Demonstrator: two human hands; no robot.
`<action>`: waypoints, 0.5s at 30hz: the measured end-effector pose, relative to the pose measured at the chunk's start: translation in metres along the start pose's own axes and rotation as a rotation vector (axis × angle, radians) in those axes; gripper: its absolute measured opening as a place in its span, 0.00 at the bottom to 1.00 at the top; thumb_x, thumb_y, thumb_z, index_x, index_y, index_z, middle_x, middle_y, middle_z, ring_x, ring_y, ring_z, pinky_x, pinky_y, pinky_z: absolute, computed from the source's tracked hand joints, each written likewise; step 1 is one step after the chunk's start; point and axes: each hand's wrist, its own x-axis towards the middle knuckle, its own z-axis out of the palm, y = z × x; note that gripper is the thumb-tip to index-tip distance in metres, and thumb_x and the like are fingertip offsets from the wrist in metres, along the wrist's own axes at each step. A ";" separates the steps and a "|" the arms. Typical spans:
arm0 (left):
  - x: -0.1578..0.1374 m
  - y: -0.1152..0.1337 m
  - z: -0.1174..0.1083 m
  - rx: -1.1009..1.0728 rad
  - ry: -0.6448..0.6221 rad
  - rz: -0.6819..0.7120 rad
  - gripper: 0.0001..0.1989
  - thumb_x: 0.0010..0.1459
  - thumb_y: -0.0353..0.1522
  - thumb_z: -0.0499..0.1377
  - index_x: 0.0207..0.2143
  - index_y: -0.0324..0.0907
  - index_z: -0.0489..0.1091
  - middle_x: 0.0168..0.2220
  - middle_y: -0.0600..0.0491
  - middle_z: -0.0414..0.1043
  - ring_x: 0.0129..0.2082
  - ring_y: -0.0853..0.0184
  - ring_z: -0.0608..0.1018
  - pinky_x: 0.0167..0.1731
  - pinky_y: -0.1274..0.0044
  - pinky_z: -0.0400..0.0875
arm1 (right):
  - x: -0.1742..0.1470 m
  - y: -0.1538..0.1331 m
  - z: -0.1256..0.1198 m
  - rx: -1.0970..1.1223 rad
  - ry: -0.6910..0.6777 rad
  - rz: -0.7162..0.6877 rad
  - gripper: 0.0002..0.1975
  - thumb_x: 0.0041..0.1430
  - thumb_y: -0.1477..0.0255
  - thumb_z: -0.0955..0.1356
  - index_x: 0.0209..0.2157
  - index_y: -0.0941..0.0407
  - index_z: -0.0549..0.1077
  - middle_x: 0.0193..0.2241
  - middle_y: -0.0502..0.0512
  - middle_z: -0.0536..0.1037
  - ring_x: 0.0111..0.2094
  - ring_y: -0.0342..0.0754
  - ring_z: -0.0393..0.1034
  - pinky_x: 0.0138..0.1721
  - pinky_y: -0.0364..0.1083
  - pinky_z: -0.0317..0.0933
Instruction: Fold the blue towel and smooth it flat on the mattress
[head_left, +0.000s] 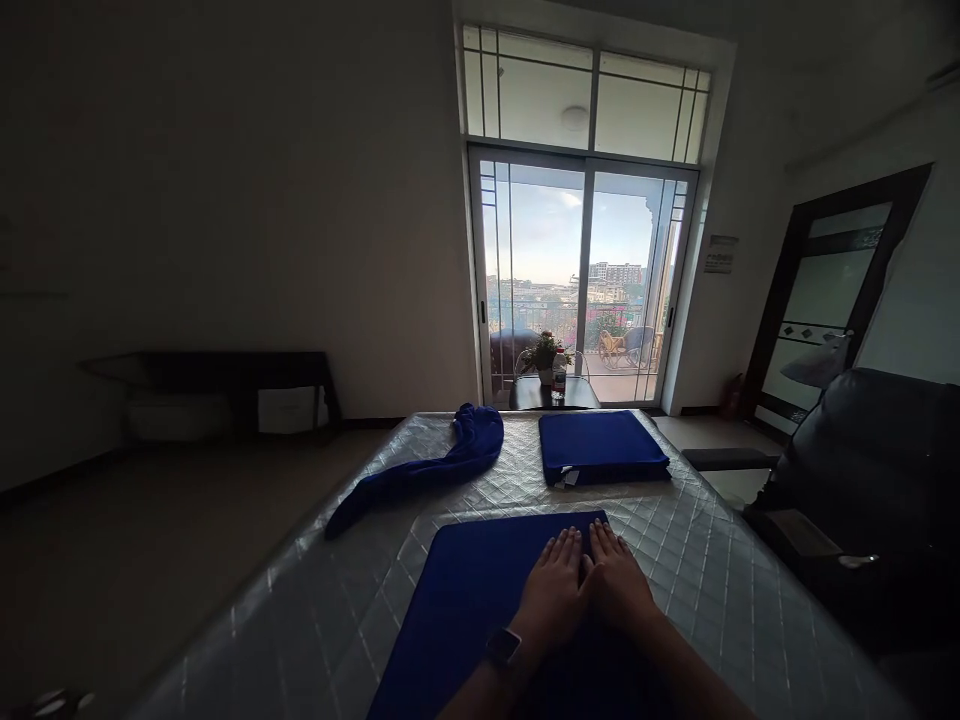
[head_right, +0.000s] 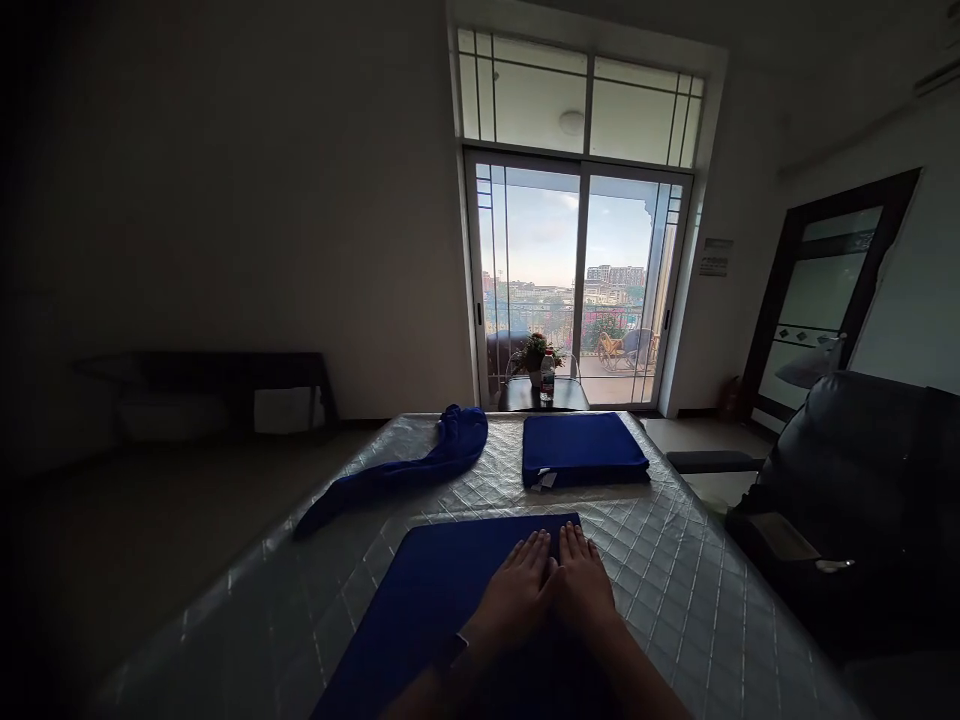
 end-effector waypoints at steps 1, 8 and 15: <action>-0.003 -0.005 -0.003 0.016 0.001 -0.017 0.40 0.67 0.52 0.32 0.70 0.35 0.51 0.71 0.43 0.49 0.72 0.58 0.49 0.71 0.60 0.48 | 0.000 -0.002 -0.003 0.016 -0.025 0.028 0.34 0.68 0.61 0.50 0.69 0.61 0.53 0.71 0.59 0.51 0.72 0.52 0.40 0.71 0.55 0.40; -0.023 -0.041 -0.032 0.145 -0.023 -0.167 0.42 0.67 0.53 0.31 0.69 0.30 0.49 0.72 0.42 0.46 0.72 0.58 0.48 0.71 0.62 0.46 | -0.001 -0.011 -0.019 0.063 -0.121 0.095 0.36 0.67 0.60 0.49 0.70 0.65 0.47 0.72 0.60 0.47 0.73 0.50 0.35 0.72 0.53 0.34; -0.044 -0.086 -0.056 0.249 -0.039 -0.292 0.41 0.69 0.50 0.32 0.69 0.27 0.47 0.72 0.40 0.43 0.72 0.56 0.48 0.71 0.61 0.47 | -0.002 -0.011 -0.018 0.076 -0.111 0.094 0.36 0.67 0.60 0.49 0.70 0.66 0.48 0.72 0.60 0.47 0.73 0.50 0.36 0.72 0.53 0.35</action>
